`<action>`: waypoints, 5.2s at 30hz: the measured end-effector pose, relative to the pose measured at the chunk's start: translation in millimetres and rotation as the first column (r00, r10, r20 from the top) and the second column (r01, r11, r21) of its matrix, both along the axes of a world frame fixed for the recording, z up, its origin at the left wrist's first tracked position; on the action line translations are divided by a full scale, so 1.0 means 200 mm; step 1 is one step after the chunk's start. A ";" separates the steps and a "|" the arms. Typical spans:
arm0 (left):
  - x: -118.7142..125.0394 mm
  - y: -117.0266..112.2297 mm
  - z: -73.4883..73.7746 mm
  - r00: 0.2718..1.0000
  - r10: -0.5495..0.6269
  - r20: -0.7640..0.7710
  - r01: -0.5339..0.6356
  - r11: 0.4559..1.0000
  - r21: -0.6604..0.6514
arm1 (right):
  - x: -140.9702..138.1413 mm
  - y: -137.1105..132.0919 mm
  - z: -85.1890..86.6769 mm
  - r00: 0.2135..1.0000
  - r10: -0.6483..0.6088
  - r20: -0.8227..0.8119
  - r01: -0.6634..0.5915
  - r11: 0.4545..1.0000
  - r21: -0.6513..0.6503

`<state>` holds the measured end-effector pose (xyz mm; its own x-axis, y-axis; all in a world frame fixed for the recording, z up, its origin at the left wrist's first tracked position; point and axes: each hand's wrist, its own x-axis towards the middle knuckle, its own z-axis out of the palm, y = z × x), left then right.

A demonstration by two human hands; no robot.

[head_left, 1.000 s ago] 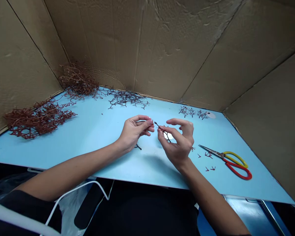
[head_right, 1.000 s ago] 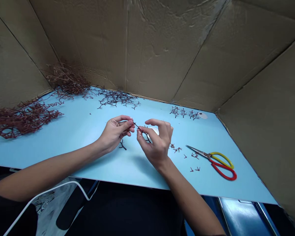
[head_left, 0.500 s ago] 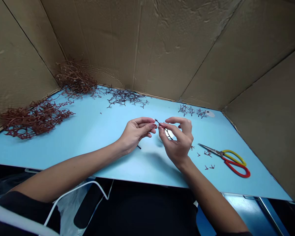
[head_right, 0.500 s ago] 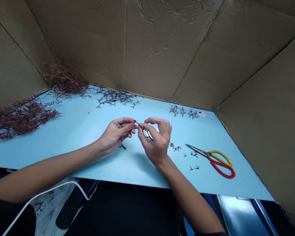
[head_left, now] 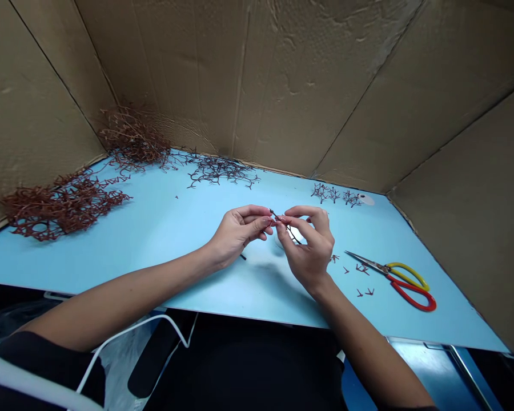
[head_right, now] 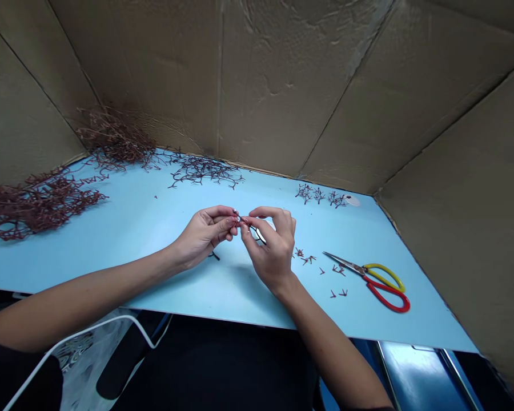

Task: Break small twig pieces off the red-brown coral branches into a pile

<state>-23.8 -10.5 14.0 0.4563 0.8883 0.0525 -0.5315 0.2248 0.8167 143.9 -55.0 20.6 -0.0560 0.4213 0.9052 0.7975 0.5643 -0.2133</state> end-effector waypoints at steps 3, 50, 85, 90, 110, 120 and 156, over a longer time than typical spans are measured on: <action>0.00 0.00 0.00 1.000 0.004 0.001 -0.004 1.000 0.008 | 0.01 0.00 0.00 1.000 0.011 0.008 -0.011 1.000 0.000; -0.06 0.05 0.07 0.889 0.304 -0.342 -0.155 0.903 0.401 | 0.60 0.27 0.14 0.977 -0.099 -0.188 0.035 0.948 -0.318; -0.08 0.19 0.00 0.909 0.299 -0.291 -0.137 0.873 0.468 | 0.77 0.39 -0.01 0.884 -0.098 -0.456 -0.043 0.956 -0.289; -0.10 0.20 0.00 0.930 0.222 -0.292 -0.082 0.902 0.424 | 0.69 0.33 -0.04 0.943 -0.183 -0.279 0.081 0.936 -0.342; -0.08 0.16 -0.02 0.935 0.209 -0.288 -0.055 0.884 0.463 | 0.68 0.29 -0.16 0.972 -0.217 -0.093 0.168 0.912 -0.374; -0.07 0.17 -0.02 0.978 0.061 -0.202 0.010 0.943 0.333 | 0.67 0.27 -0.17 0.984 -0.161 -0.071 0.121 0.912 -0.392; -0.07 0.22 -0.05 0.955 0.113 -0.274 0.020 0.898 0.439 | 0.67 0.29 -0.16 0.975 -0.219 -0.037 0.197 0.930 -0.310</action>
<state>-38.7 33.2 3.1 0.4689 0.8270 0.3101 -0.2620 -0.2050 0.9430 277.0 3.1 -10.8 0.1209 0.6713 0.7312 0.8673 0.2869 -0.4069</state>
